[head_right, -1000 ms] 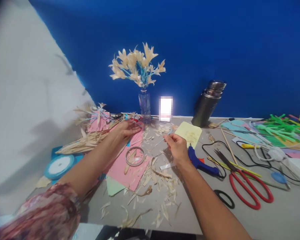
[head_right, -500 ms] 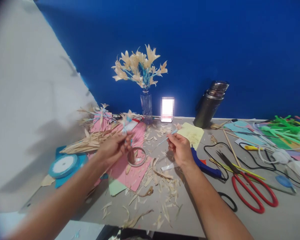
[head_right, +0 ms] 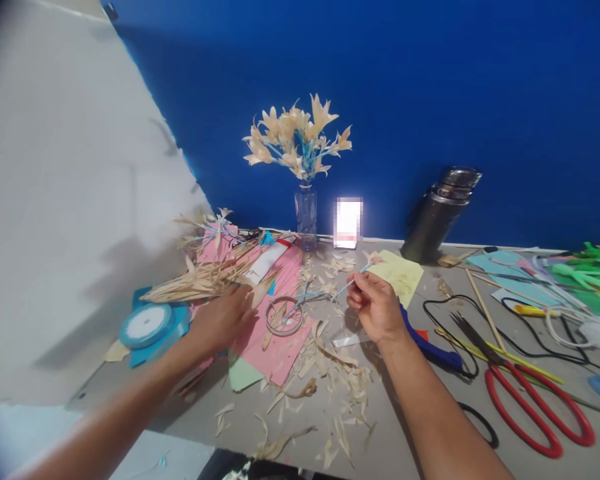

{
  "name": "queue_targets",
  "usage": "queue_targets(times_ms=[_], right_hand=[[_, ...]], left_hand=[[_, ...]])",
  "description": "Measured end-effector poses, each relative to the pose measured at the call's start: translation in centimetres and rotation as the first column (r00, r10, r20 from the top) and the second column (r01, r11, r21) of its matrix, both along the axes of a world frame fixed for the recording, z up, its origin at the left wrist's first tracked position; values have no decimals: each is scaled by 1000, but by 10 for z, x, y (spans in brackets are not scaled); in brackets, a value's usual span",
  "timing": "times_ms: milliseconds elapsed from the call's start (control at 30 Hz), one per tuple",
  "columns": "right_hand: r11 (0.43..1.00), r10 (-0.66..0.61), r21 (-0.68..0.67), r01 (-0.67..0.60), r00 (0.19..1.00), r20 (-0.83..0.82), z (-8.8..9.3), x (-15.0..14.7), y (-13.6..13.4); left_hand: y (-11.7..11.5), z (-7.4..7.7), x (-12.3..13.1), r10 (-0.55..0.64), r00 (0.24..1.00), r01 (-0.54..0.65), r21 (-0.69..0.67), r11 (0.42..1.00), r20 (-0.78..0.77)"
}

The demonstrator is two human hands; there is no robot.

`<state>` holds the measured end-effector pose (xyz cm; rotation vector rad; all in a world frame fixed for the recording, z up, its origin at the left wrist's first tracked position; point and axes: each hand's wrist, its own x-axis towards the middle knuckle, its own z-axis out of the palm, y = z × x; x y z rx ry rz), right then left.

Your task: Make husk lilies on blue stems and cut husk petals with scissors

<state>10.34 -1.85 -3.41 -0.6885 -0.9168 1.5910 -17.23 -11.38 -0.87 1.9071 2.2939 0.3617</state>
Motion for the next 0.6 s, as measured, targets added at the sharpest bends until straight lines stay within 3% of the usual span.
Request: queue_targets(times_ms=[67,133,267,367,533,600], right_hand=[[1000,18,-22,-18,1000,-3,0,-2,-1],[999,29,-34,-29,1000,0,-1,-3,-2],[999,18,-51,-18,1000,11,-3,-4,-2],[998,9,-58,-8,1000,15,-5,-3,-1],[999,20,-38,-19,1000,19,-6,-4,-1],[999,30,-39,-30,1000,9,-6,-4,-1]], left_hand=[[-6,-9,-11,-6,999,3,-58,998,-49],[-6,-9,-19,35,999,-36,-9,999,-14],[5,13,-25,136,988,-121,186,975,-73],[12,22,-20,153,959,-107,195,975,-240],[25,-2,-1,-134,977,137,6,991,-164],[31,-14,4,-125,981,120,-43,992,-146]])
